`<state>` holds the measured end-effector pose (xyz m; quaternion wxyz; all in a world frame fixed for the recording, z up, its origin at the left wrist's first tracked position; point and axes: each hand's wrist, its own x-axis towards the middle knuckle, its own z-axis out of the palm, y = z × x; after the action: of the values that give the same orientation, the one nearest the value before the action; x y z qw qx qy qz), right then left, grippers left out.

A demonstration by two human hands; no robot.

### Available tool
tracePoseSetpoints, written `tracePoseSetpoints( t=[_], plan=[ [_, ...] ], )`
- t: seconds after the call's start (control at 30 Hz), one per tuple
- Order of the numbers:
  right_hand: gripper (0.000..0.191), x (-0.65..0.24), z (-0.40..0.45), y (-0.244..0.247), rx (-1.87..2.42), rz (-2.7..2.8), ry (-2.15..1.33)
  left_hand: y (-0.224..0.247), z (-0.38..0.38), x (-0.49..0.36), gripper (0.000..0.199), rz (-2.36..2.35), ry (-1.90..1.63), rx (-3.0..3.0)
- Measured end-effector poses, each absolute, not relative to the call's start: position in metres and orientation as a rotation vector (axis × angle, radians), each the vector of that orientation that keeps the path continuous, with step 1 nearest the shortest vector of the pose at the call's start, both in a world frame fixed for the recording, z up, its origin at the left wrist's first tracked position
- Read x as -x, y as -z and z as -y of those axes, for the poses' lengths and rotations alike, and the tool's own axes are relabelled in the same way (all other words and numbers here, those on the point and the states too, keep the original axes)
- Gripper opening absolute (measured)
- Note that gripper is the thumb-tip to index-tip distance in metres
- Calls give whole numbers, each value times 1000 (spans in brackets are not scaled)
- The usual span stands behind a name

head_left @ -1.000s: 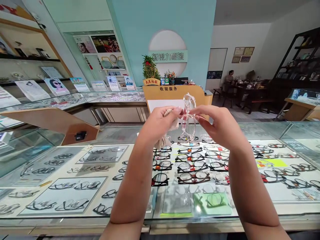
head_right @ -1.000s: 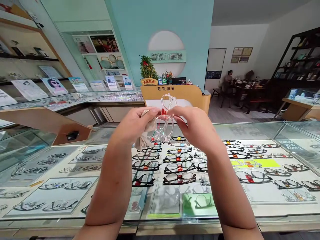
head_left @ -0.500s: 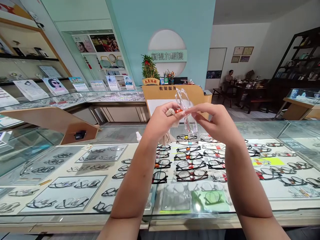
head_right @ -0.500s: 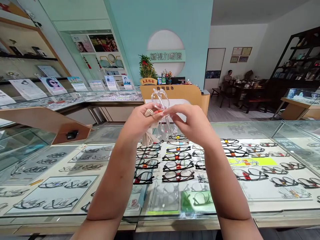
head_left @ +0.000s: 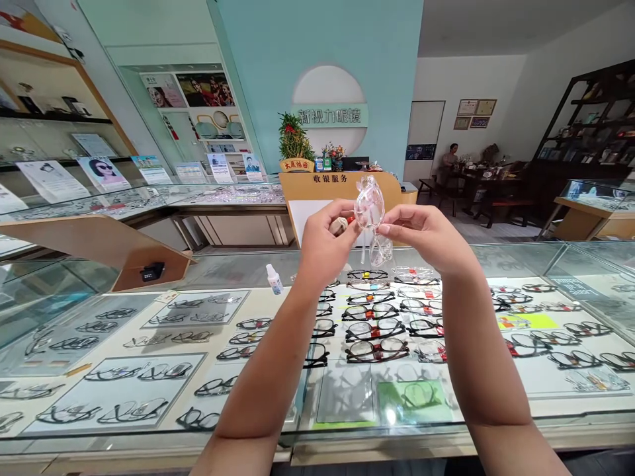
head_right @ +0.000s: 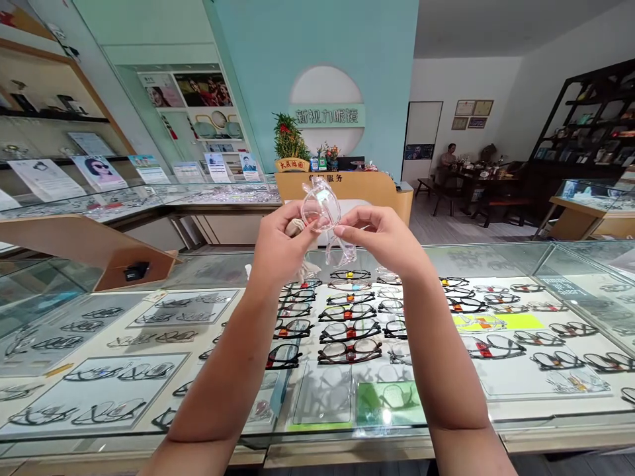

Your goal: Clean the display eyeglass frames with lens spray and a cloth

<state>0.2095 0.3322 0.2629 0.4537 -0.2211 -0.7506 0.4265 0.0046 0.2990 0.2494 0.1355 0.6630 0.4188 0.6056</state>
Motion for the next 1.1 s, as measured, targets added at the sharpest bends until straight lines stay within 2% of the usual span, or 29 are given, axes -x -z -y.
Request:
tracePoseSetpoints(
  t=[0.1, 0.23, 0.5, 0.6, 0.73, 0.87, 1.1],
  plan=[
    [24, -212, -329, -265, 527, 1840, -1110, -247, -304, 3, 14, -1367, -1944, -2012],
    [20, -215, -328, -266, 535, 1903, -1122, -249, -306, 14, 17, -1602, -2220, -2142],
    [23, -217, -332, -265, 475, 1793, -1134, -254, -292, 8, 23, -1626, -2350, -2164],
    [28, -219, -328, -266, 439, 1699, -1165, -256, -283, 6, 21, -1488, -2063, -2428],
    [27, -224, -326, -268, 371, 1622, -1248, -257, -277, 4, 35, -1216, -1597, -2772],
    [28, -225, -333, -263, 344, 1478, -1366, -246, -279, 1, 39, -1253, -1599, -2898],
    [21, -215, -337, -205, 351, 1261, -1701, -186, -289, 1, 24, -1437, -1435, -3025]
  ],
)
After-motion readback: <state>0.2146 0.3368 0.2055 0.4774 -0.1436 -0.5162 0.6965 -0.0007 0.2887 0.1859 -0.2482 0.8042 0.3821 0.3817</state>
